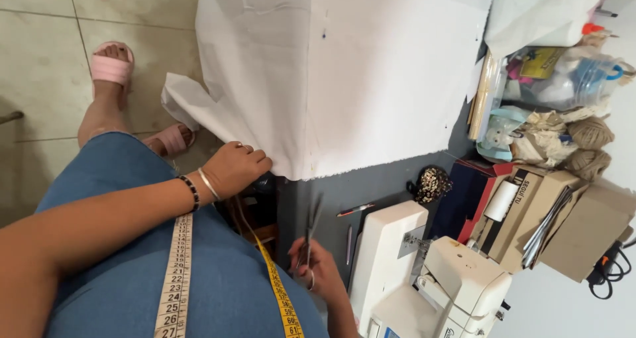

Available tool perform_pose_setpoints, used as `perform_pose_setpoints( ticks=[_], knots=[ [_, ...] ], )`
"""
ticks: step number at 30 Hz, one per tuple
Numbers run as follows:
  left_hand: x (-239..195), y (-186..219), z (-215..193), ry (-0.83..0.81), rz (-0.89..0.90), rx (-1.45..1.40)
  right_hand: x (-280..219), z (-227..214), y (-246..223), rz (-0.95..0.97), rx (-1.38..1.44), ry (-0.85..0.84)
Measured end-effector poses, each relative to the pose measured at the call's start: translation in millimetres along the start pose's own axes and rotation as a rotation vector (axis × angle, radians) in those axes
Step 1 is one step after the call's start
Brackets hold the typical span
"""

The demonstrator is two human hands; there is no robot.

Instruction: Cutting fabric with scissors and aligning pieces on a work table

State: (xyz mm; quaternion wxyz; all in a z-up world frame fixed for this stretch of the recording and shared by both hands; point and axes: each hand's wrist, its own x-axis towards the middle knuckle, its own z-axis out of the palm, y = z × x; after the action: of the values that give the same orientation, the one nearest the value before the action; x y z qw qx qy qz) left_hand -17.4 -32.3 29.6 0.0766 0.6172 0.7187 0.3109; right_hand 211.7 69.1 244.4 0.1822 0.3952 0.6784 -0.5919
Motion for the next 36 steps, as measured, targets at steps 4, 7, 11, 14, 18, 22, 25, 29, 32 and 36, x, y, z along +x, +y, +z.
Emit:
perform_pose_setpoints(
  ticks=[4,7,11,14,18,22,25,29,32,36],
  knots=[
    [-7.4,4.8,-30.8,-0.013,0.03,0.002,-0.7,-4.2,2.3,0.096,0.01,-0.199],
    [-8.1,6.7,-47.6,0.015,0.036,0.077,6.0,-13.6,16.1,0.089,0.015,-0.182],
    [-13.2,6.1,-45.9,0.034,0.006,0.115,18.7,-14.1,1.6,0.086,0.067,-0.19],
    [-11.7,7.6,-45.2,-0.056,0.02,0.081,25.0,-13.5,3.8,0.069,0.058,-0.186],
    [-5.3,13.0,-57.6,0.057,0.055,0.094,28.2,-13.8,10.6,0.048,0.012,-0.123],
    [-6.5,23.2,-59.0,0.212,0.049,0.172,38.1,-24.1,58.6,-0.041,-0.001,-0.047],
    [-4.2,24.7,-63.1,0.189,0.06,0.176,45.7,-24.2,43.7,-0.069,-0.044,-0.06],
    [-6.5,25.2,-66.0,0.176,0.07,0.169,50.8,-26.1,32.1,-0.103,-0.079,-0.085],
    [-7.2,22.5,-65.9,0.179,0.072,0.169,54.7,-26.4,29.1,-0.123,-0.115,-0.083],
    [-8.3,22.4,-65.0,0.172,0.058,0.163,56.6,-24.6,23.5,-0.14,-0.139,-0.069]
  ],
)
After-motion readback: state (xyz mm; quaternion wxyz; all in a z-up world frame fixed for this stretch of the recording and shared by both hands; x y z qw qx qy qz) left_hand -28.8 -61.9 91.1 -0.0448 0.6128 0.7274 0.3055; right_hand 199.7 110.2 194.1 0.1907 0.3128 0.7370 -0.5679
